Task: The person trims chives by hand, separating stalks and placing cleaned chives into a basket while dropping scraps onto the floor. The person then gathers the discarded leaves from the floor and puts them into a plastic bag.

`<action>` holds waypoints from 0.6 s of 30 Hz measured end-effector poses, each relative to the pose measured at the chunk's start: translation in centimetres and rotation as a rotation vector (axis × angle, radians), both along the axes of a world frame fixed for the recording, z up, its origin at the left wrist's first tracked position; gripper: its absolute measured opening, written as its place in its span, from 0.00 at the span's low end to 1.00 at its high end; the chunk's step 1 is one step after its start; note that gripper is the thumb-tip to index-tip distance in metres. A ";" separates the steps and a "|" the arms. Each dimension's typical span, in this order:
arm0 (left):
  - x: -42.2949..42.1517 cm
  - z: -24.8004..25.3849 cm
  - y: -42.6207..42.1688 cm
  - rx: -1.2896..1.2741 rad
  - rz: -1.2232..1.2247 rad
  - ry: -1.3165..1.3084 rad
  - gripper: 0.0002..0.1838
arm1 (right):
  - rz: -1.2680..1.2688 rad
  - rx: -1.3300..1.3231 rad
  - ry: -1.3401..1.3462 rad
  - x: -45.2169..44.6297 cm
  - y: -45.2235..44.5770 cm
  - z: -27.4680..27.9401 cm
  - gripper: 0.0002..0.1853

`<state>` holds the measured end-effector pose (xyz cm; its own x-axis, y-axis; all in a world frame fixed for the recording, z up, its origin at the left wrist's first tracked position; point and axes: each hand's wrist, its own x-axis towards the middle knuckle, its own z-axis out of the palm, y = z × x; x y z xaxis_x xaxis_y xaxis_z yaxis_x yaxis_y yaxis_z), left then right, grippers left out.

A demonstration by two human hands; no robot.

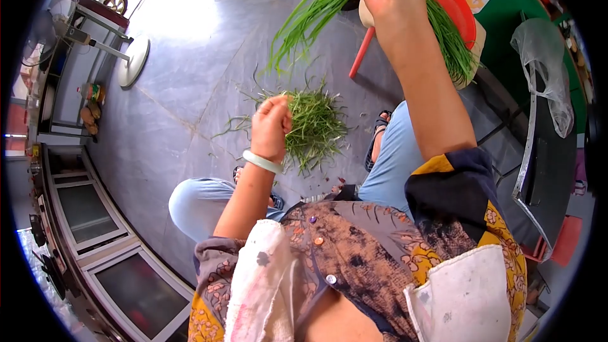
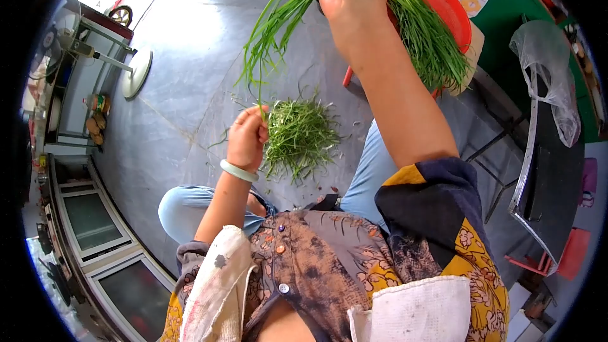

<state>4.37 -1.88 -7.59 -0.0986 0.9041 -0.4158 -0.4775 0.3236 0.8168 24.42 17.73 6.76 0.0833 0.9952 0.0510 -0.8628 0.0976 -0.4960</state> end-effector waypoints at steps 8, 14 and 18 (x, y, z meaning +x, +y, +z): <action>3.6 1.2 -1.8 0.013 -0.389 0.101 0.11 | -0.004 -0.021 0.044 -0.4 -0.4 0.0 0.15; 3.9 1.4 -1.4 -0.016 -0.347 -0.062 0.08 | -0.016 -0.029 0.044 -0.7 -0.3 -0.3 0.14; 4.0 0.9 -1.4 -0.027 -0.318 -0.081 0.06 | 0.004 -0.006 0.048 -0.9 -0.6 -0.2 0.14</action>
<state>8.32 -3.29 -6.71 0.2219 0.8727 -0.4349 -0.4123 0.4882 0.7692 23.49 17.11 6.56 0.0817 0.9958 0.0415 -0.8859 0.0916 -0.4548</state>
